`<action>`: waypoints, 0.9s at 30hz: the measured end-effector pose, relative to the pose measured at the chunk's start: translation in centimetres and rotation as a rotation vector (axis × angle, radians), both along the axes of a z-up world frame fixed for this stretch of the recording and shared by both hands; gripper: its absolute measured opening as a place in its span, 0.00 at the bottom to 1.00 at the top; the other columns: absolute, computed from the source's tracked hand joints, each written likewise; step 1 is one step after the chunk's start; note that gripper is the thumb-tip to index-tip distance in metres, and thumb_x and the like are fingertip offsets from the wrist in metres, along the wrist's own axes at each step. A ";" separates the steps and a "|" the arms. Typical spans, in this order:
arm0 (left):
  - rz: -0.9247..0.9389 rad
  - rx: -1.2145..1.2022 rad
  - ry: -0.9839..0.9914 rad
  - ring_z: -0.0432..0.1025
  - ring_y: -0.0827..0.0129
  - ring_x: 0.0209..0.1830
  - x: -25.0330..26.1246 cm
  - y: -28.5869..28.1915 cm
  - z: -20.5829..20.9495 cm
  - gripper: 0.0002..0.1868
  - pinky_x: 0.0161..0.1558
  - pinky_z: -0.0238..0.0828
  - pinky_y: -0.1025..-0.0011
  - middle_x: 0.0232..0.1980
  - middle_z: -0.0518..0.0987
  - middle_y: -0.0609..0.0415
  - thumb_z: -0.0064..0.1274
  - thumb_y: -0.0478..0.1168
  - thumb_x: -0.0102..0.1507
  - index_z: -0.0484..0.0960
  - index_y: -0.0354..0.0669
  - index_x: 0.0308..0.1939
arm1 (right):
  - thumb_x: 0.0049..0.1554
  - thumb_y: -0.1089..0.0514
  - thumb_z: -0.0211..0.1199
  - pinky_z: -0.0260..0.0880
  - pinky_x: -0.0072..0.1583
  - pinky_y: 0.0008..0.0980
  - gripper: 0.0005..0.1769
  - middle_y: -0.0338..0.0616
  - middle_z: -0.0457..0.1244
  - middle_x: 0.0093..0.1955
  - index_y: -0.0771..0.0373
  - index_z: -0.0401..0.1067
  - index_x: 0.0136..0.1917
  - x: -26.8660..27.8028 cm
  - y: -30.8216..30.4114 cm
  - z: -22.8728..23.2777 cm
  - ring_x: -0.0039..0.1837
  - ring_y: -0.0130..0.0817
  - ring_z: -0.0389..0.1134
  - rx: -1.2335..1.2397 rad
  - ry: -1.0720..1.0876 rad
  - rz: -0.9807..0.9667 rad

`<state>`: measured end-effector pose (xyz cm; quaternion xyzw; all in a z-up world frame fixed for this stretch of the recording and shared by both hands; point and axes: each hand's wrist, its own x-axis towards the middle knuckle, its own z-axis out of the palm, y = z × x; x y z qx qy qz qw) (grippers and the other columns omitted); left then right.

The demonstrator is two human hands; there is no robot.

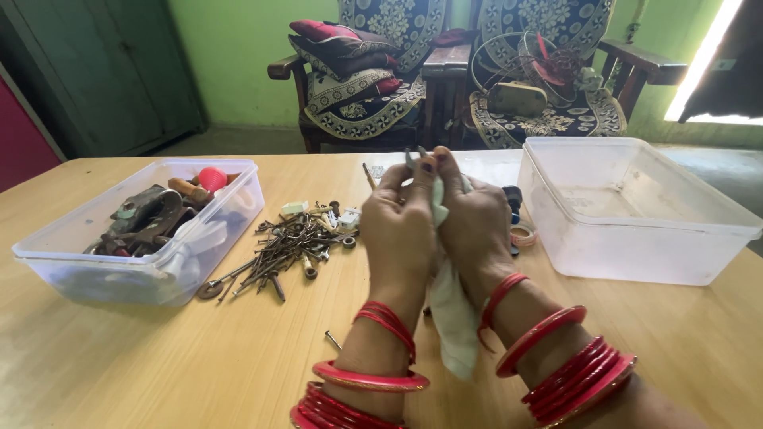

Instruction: The person wipes various metal tools and small parts with a cloth on a table, then places them into a clear plastic container. The person handles items one at a time, including a padlock, wrenches, and small metal pieces, and organizes them into the container.

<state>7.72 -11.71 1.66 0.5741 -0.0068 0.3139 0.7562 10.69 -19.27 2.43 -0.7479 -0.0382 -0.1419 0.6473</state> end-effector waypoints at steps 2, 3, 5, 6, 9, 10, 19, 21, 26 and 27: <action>0.077 0.153 0.106 0.71 0.76 0.26 -0.3 -0.6 -0.1 0.14 0.28 0.67 0.75 0.32 0.85 0.50 0.52 0.45 0.67 0.85 0.40 0.46 | 0.62 0.36 0.56 0.66 0.39 0.37 0.32 0.50 0.70 0.36 0.69 0.80 0.44 0.8 -0.2 -0.3 0.38 0.35 0.69 0.078 0.112 0.017; 0.109 0.171 0.079 0.72 0.77 0.27 -0.4 -0.7 -0.2 0.13 0.29 0.68 0.75 0.33 0.86 0.50 0.51 0.44 0.67 0.85 0.39 0.46 | 0.63 0.35 0.56 0.65 0.38 0.37 0.34 0.51 0.69 0.36 0.72 0.80 0.44 1.2 -0.4 -0.5 0.37 0.35 0.67 0.116 0.169 0.024; 0.172 0.208 0.021 0.76 0.78 0.28 -0.4 -1.1 -0.1 0.12 0.30 0.72 0.76 0.34 0.86 0.52 0.50 0.41 0.67 0.84 0.37 0.45 | 0.62 0.36 0.56 0.66 0.39 0.35 0.31 0.47 0.69 0.38 0.69 0.79 0.45 1.9 -0.4 -1.1 0.38 0.33 0.68 0.238 0.202 0.124; 0.160 0.187 -0.028 0.76 0.79 0.30 -0.4 -1.1 0.0 0.12 0.32 0.73 0.77 0.35 0.86 0.51 0.49 0.40 0.67 0.85 0.37 0.45 | 0.62 0.37 0.55 0.66 0.39 0.34 0.30 0.45 0.70 0.39 0.68 0.78 0.46 2.2 -0.3 -1.4 0.39 0.32 0.68 0.299 0.220 0.176; 0.051 0.058 -0.146 0.77 0.78 0.35 -0.5 -1.2 0.2 0.12 0.39 0.75 0.79 0.39 0.87 0.50 0.48 0.37 0.69 0.85 0.35 0.46 | 0.63 0.49 0.57 0.71 0.44 0.31 0.16 0.41 0.69 0.45 0.63 0.75 0.52 2.8 -0.1 -2.2 0.44 0.29 0.71 0.648 0.223 0.443; -0.036 -0.033 -0.166 0.77 0.76 0.36 -0.5 -1.4 0.2 0.12 0.42 0.75 0.79 0.41 0.88 0.49 0.47 0.37 0.70 0.84 0.34 0.46 | 0.63 0.48 0.57 0.71 0.43 0.31 0.16 0.41 0.69 0.44 0.62 0.75 0.52 2.9 -0.2 -2.4 0.43 0.30 0.70 0.602 0.263 0.408; -0.319 -0.181 -0.279 0.81 0.66 0.42 -0.8 -1.3 -0.1 0.16 0.50 0.78 0.70 0.38 0.85 0.44 0.43 0.40 0.73 0.82 0.31 0.42 | 0.65 0.48 0.48 0.69 0.40 0.31 0.16 0.43 0.67 0.43 0.59 0.71 0.49 4.1 -0.6 -3.2 0.40 0.31 0.69 0.656 0.407 0.422; -0.375 -0.221 -0.302 0.81 0.63 0.43 -0.8 -1.3 -0.4 0.16 0.50 0.78 0.68 0.35 0.82 0.44 0.43 0.41 0.74 0.81 0.32 0.41 | 0.66 0.46 0.48 0.70 0.41 0.27 0.16 0.42 0.68 0.43 0.57 0.71 0.50 4.3 -0.4 -3.5 0.42 0.29 0.70 0.912 0.382 0.542; -0.328 -0.301 -0.442 0.79 0.60 0.45 -0.9 -1.4 0.6 0.17 0.54 0.77 0.66 0.36 0.80 0.43 0.42 0.44 0.77 0.77 0.34 0.42 | 0.70 0.46 0.50 0.69 0.46 0.27 0.24 0.44 0.69 0.48 0.68 0.76 0.54 4.5 -0.4 -2.8 0.48 0.29 0.68 0.465 0.033 0.313; -0.282 -0.365 -0.427 0.79 0.60 0.46 -1.1 -1.2 1.1 0.16 0.54 0.77 0.65 0.39 0.82 0.43 0.42 0.44 0.76 0.77 0.34 0.42 | 0.71 0.43 0.50 0.67 0.46 0.28 0.27 0.46 0.69 0.49 0.70 0.77 0.53 4.4 -0.4 -2.6 0.48 0.30 0.67 0.308 -0.057 0.196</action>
